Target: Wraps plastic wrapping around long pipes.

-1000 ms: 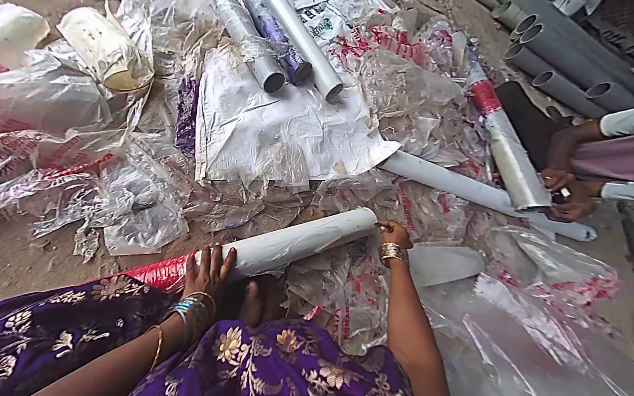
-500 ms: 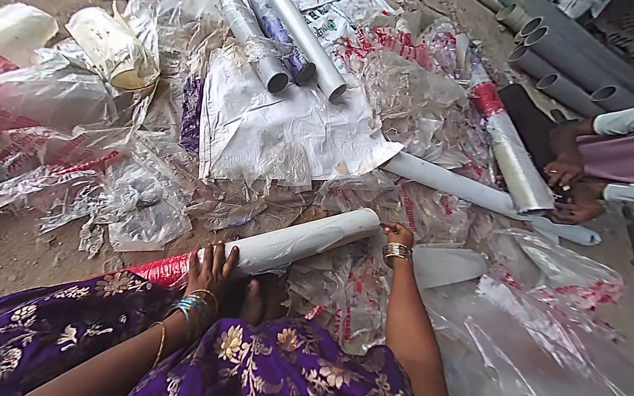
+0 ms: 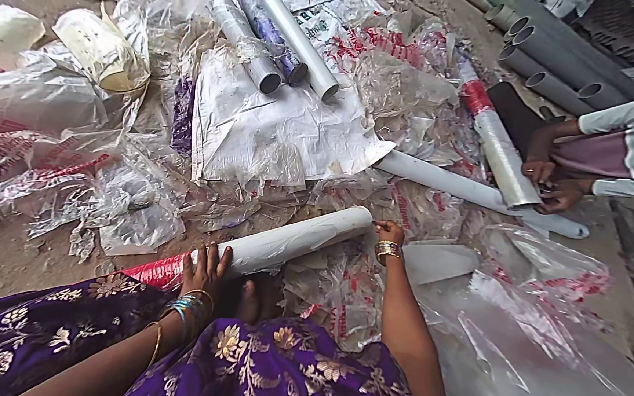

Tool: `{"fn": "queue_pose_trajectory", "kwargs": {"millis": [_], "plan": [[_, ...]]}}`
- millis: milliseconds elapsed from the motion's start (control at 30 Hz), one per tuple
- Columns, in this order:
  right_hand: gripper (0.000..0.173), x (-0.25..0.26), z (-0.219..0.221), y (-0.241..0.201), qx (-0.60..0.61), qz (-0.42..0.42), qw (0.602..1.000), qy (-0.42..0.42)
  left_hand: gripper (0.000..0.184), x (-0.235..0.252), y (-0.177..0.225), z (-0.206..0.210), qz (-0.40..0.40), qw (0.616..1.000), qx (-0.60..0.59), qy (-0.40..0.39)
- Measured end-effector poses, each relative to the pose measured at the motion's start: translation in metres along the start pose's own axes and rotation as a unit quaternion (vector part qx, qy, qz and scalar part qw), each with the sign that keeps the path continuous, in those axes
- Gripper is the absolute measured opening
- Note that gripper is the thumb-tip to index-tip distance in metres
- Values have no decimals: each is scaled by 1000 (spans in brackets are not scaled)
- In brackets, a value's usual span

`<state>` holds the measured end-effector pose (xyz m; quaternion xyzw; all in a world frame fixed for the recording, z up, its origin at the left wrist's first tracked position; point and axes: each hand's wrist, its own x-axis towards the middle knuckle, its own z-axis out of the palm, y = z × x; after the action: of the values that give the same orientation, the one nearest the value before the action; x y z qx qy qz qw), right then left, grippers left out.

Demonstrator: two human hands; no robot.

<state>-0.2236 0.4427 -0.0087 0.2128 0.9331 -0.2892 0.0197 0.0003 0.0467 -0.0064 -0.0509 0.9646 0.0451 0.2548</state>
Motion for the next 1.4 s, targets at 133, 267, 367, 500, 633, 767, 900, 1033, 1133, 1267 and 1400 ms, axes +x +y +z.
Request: {"fn": "queue_pose_trajectory", "kwargs": {"millis": [133,267,367,500,633,767,900,1033,1133,1267,1400], "plan": [[17,-8,0,0,71,-46,994,-67,77,-1,2,-12,-16,998,-19,-62],[18,-29,13,-17,227,-46,971,-55,77,0,1,-11,-12,998,-19,-50],[35,-27,15,-8,273,19,960,63,76,0,3,1,3,1000,-7,-3],[46,-26,8,-3,108,22,993,37,75,-2,-1,-2,-8,1000,-3,-14],[29,-26,12,-5,-14,-24,998,51,76,-2,2,-1,-6,1000,0,-13],[24,-26,18,-18,-93,-11,993,75,76,-2,2,0,-8,1000,4,-9],[32,-26,22,-26,-177,3,983,57,75,-1,2,-3,-12,1000,14,-23],[31,-27,26,-21,-208,-6,977,39,73,-2,3,0,-11,1000,15,-11],[31,-32,25,-3,-145,-60,988,2,75,-2,2,-2,-11,999,16,-30],[28,-55,14,11,-33,-118,992,-40,75,-2,1,-5,-9,999,4,-46],[22,-81,-1,3,28,-139,981,-133,76,-2,0,-9,-7,999,-14,-48]]}}
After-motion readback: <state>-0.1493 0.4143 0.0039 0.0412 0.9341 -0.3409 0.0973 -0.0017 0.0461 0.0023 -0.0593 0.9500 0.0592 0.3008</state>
